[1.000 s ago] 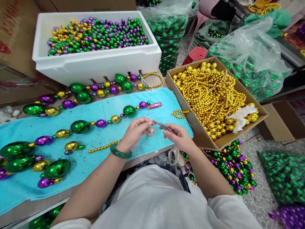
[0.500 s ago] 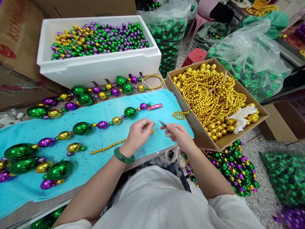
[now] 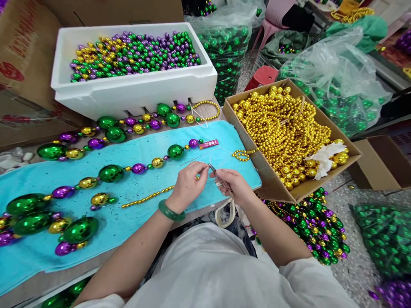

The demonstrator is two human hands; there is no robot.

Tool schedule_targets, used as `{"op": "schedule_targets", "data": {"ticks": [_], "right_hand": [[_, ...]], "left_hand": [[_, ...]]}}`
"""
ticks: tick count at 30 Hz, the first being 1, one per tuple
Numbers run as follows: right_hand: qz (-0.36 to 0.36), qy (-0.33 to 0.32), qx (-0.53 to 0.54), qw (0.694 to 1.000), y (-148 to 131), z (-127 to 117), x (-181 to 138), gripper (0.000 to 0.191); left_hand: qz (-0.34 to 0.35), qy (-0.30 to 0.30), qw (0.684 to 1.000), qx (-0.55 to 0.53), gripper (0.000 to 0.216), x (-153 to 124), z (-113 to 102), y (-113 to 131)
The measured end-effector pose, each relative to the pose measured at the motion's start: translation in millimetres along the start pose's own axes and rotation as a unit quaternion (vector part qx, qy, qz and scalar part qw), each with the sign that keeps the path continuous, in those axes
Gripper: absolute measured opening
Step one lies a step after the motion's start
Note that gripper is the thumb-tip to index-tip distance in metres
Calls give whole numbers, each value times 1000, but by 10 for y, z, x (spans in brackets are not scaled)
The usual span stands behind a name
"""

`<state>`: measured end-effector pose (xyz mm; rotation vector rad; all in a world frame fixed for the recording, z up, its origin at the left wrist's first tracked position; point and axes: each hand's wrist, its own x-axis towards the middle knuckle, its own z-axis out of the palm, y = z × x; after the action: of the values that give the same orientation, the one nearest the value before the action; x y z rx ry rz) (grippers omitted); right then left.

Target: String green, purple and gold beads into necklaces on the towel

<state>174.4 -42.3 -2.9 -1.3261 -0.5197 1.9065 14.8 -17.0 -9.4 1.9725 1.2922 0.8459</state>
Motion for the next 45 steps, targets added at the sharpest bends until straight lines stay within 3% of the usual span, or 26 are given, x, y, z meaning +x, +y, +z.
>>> {"op": "schedule_targets", "data": {"ticks": [8,14,16,19,21,23,25,28,30,33,38,43,45], "right_hand": [[19,9,32,999,57,-11,39,37],[19,10,55,998,18,-61,49,40],[-15,32,52,998,-38,-98,29,41],[-111,88,31,989,-92,-155,23,41],[-162,104,6,981,-74,-175,54,39],[-165,74,-26,983,-13,-168,109,41],[-134,16,-56,989,69,-134,174,46],[-102,-36,-90,990,172,-63,258,40],[-103,-28,-111,988,200,-49,296,30],[-126,37,-135,982,170,-140,332,27],[-237,176,-214,931,30,-417,348,20],[-284,180,-319,886,21,-375,319,25],[-293,192,-401,846,55,-303,313,25]], "left_hand": [[59,-26,995,72,24,0,2,-77],[38,-30,993,105,29,-8,44,-179],[6,-21,998,64,26,-11,60,-212],[-103,5,992,-78,20,5,70,-202],[-185,8,962,-201,20,31,67,-153],[-234,-4,923,-307,25,61,59,-90],[-252,-14,894,-369,29,86,52,-35],[-247,-9,883,-400,29,106,31,11],[-235,3,889,-392,27,111,-10,26],[-216,39,908,-358,26,111,-131,46],[-205,89,921,-319,22,112,-355,103],[-195,95,923,-318,22,109,-432,151],[-192,91,926,-311,22,109,-447,147]]}}
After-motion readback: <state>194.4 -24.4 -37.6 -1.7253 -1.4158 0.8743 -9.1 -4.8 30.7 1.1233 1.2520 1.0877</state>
